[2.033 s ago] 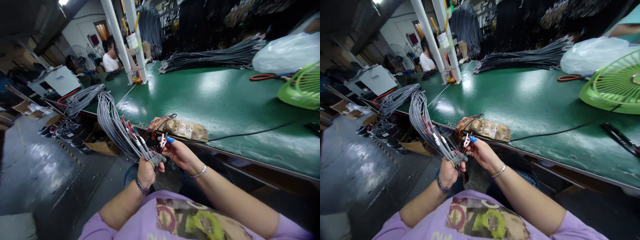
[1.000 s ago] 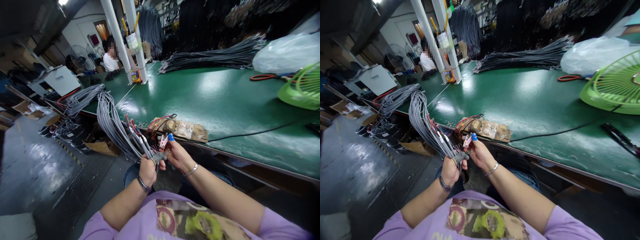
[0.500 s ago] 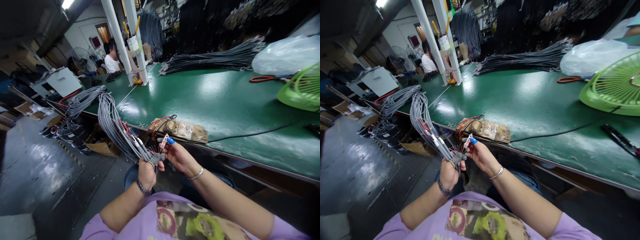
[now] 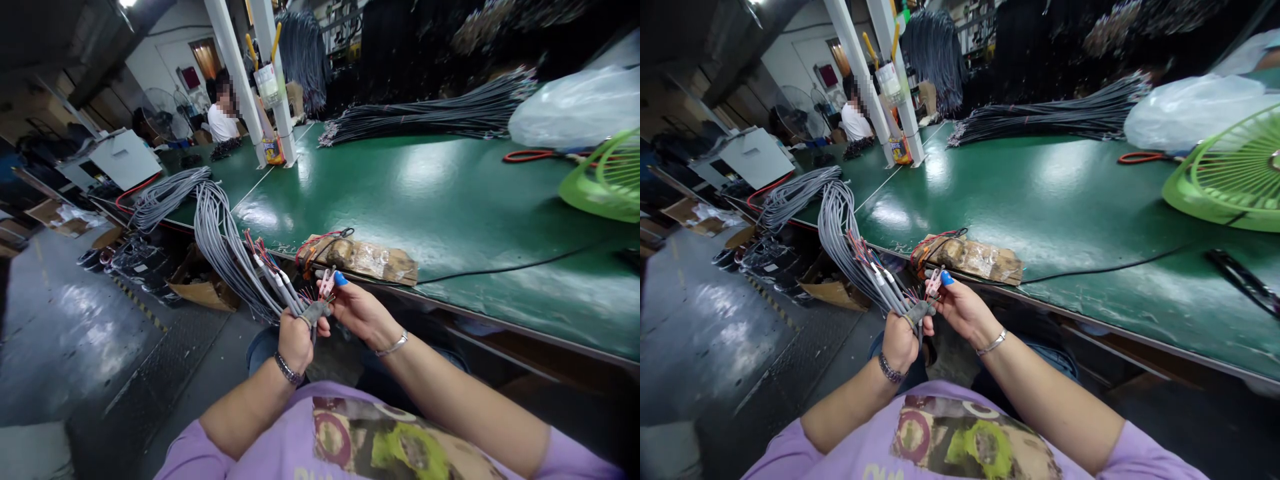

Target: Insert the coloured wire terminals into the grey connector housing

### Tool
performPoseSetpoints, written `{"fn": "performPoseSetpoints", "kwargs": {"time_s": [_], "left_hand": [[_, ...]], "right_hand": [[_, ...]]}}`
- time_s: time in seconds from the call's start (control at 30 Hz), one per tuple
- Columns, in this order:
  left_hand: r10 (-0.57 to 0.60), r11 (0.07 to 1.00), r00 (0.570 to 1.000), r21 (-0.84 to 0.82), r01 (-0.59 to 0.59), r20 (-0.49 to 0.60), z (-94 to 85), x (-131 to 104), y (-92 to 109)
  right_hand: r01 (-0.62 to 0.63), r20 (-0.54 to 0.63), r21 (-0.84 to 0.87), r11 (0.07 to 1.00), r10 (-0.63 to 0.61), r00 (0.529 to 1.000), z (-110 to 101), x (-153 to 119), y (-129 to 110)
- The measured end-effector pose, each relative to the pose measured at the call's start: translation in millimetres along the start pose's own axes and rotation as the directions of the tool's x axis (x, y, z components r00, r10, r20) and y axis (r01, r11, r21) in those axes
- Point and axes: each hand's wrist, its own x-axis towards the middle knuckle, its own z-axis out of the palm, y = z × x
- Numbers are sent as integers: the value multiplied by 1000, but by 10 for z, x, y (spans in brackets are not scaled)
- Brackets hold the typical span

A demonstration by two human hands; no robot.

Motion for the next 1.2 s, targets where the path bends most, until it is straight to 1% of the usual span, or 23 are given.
{"fn": "performPoseSetpoints", "kwargs": {"time_s": [0.17,0.27,0.37,0.43,0.5,0.57,0.6,0.63,0.7,0.77,0.8,0.87,0.93,1.0,1.07,1.13,1.2], "left_hand": [[12,1000,1000,-2,-12,14,-20,4,-8],[35,999,999,-13,-34,29,-44,-13,-11],[34,999,999,-9,-34,35,-85,-50,-32],[38,999,998,13,-39,47,-123,-73,-66],[47,998,997,42,-50,64,-167,-88,-108],[44,994,993,91,-54,108,-209,-93,-138],[29,991,989,126,-48,146,-226,-93,-142],[0,985,981,170,-34,195,-239,-93,-138],[-95,963,952,270,14,292,-255,-93,-107],[-176,940,924,337,55,340,-258,-94,-65],[-190,937,920,345,64,344,-257,-95,-48],[-165,949,935,307,64,314,-252,-96,-30],[-113,971,959,236,50,261,-246,-94,-31],[-65,986,975,166,30,210,-240,-88,-45],[-28,994,983,113,7,183,-236,-81,-61],[-10,996,983,93,-7,182,-233,-76,-75],[-17,994,978,109,-6,206,-237,-81,-87]], "right_hand": [[9,12,-12,1000,-9,1000,16,-23,10],[-45,13,-28,999,45,999,-4,-68,-15],[-149,4,-152,977,151,989,-46,-118,-45],[-173,-8,-263,949,177,984,-65,-152,-58],[-144,5,-378,914,157,988,-66,-185,-64],[-71,59,-503,861,117,991,-50,-217,-64],[-32,100,-563,826,106,989,-37,-231,-63],[5,139,-619,786,103,985,-24,-244,-62],[76,199,-711,699,95,975,-2,-263,-61],[133,225,-771,622,71,972,6,-272,-62],[154,229,-784,601,50,972,3,-272,-62],[176,230,-773,609,10,973,-22,-271,-64],[163,192,-728,666,-30,981,-67,-273,-60],[105,122,-658,746,-32,992,-115,-287,-42],[37,68,-582,812,3,998,-145,-311,-8],[21,78,-533,846,24,997,-137,-340,33],[58,115,-529,847,3,993,-91,-361,66]]}}
